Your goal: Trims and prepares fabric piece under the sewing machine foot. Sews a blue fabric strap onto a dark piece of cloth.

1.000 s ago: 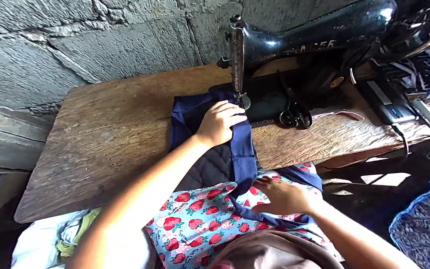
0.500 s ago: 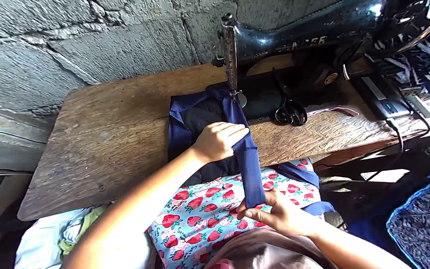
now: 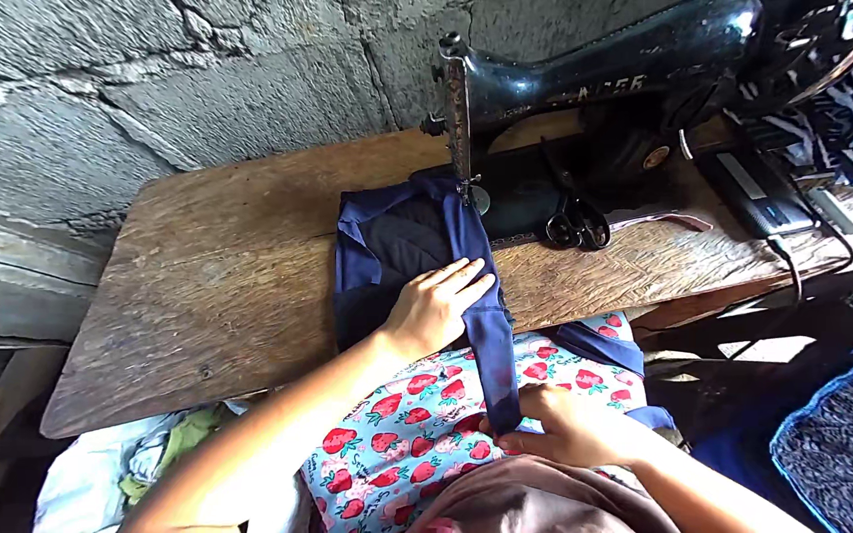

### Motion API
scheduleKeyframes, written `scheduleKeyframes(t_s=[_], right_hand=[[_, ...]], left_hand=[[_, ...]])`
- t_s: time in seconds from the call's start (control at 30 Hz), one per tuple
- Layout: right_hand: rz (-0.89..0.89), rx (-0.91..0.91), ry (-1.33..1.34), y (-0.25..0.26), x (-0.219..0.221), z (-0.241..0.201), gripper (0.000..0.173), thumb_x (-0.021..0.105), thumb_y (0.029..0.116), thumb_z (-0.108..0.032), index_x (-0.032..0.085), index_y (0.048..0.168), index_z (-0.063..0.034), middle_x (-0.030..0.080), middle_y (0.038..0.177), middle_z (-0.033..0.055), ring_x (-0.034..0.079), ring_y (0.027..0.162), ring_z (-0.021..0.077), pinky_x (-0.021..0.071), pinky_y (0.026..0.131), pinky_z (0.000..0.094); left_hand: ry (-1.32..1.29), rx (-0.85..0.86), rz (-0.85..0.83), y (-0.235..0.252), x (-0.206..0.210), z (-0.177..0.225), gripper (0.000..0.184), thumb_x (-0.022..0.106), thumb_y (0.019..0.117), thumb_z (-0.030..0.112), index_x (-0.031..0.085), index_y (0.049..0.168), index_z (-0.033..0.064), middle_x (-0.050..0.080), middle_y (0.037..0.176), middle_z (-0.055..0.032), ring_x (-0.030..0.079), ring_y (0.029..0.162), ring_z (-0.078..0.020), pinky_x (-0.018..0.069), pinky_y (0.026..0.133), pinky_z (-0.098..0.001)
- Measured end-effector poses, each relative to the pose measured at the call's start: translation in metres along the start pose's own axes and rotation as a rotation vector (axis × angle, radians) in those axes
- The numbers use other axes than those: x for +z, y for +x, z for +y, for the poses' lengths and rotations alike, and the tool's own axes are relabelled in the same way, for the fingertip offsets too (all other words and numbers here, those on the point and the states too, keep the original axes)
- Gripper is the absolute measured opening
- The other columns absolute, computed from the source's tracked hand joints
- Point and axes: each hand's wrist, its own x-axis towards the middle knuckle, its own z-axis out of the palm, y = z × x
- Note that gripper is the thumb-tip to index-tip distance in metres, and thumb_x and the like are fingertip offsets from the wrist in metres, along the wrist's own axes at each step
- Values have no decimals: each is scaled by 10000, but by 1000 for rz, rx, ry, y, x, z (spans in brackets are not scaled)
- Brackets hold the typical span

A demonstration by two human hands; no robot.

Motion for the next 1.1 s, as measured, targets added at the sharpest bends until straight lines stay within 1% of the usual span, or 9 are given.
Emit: scheduleKeyframes(t_s=[0.2,0.33,0.47,0.6,0.7,0.83,0.93,1.1], right_hand=[[-26,-4,55,3,4,-4,233,613,1019,-198,741,1115,-29,753,922,122,726,853,202,571,791,419],[-62,5,75,3,6,-6,241,618,1023,-206,732,1145,-32,758,955,116,726,879,192,571,814,411],[-69,-5,62,4,5,-8,254,629,1017,-214,735,1147,-23,759,960,131,730,878,218,573,810,429],[-73,-22,63,4,5,-9,263,638,1015,-230,733,1160,-32,754,954,126,725,872,209,573,800,415],[-68,-39,61,4,5,-10,249,637,1013,-206,731,1161,-29,752,934,126,723,849,210,572,786,409],[-59,-43,46,5,3,-11,248,635,1016,-208,734,1154,-27,757,924,117,724,838,193,570,783,389],[-56,-36,48,5,3,-11,257,641,1013,-222,736,1156,-31,756,928,119,723,834,186,572,773,382],[-63,-35,63,7,2,-12,259,639,1013,-211,732,1174,-31,756,939,124,724,844,192,571,780,387]], left_hand=[[7,56,10,2,-1,-12,466,544,811,-6,771,1202,102,710,1291,-151,692,1193,-318,576,935,-460],[13,78,8,1,-2,-17,474,529,812,6,772,1205,112,709,1296,-146,691,1196,-314,577,929,-454],[4,93,15,2,-2,-22,470,527,821,11,771,1209,114,716,1279,-148,691,1196,-314,574,937,-456],[11,104,16,2,-1,-27,464,530,825,6,771,1208,111,720,1277,-137,683,1209,-315,570,949,-456],[14,107,10,3,0,-29,460,538,830,16,766,1218,112,715,1288,-129,676,1222,-311,564,961,-462],[14,114,28,6,0,-32,449,535,828,20,776,1195,112,722,1275,-126,689,1198,-316,574,931,-462],[21,119,37,8,-1,-36,456,527,816,18,780,1184,107,727,1260,-134,697,1183,-316,573,946,-452],[26,127,41,11,-1,-43,446,516,832,15,782,1179,105,731,1254,-128,701,1179,-304,571,954,-438]])
